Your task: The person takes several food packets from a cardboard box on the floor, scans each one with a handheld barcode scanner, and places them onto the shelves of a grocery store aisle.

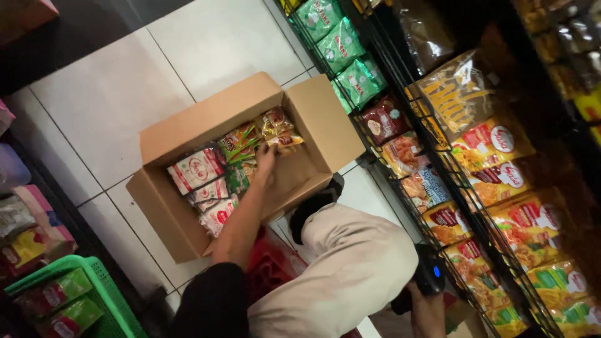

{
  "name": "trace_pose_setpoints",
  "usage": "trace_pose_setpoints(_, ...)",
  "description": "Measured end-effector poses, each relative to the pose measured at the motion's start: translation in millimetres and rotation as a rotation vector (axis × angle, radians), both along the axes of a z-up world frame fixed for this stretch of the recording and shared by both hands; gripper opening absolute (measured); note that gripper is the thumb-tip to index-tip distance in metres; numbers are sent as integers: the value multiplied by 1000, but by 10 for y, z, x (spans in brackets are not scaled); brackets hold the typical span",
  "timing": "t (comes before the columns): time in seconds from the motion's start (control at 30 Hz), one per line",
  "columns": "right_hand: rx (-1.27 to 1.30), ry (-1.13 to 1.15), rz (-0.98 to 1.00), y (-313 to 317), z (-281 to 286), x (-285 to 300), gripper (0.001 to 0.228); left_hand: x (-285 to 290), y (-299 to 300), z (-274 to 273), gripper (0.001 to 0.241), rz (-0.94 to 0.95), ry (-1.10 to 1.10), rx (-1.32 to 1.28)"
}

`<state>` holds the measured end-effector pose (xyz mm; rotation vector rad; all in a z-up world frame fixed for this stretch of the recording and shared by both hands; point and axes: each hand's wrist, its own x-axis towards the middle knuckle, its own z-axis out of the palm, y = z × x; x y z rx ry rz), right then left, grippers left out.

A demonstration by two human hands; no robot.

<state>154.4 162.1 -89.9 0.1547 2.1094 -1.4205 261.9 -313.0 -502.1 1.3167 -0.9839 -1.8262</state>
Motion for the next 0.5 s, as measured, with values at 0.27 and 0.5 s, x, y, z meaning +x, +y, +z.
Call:
trace_pose_setpoints(0.27, -36, 142, 51, -46, 412, 133, 32, 539, 485, 2548, 31, -81, 352, 189)
trace_pose_setpoints(0.5, -187, 157, 25, -147, 979, 261, 28, 316, 590, 4271, 36, -406, 723, 322)
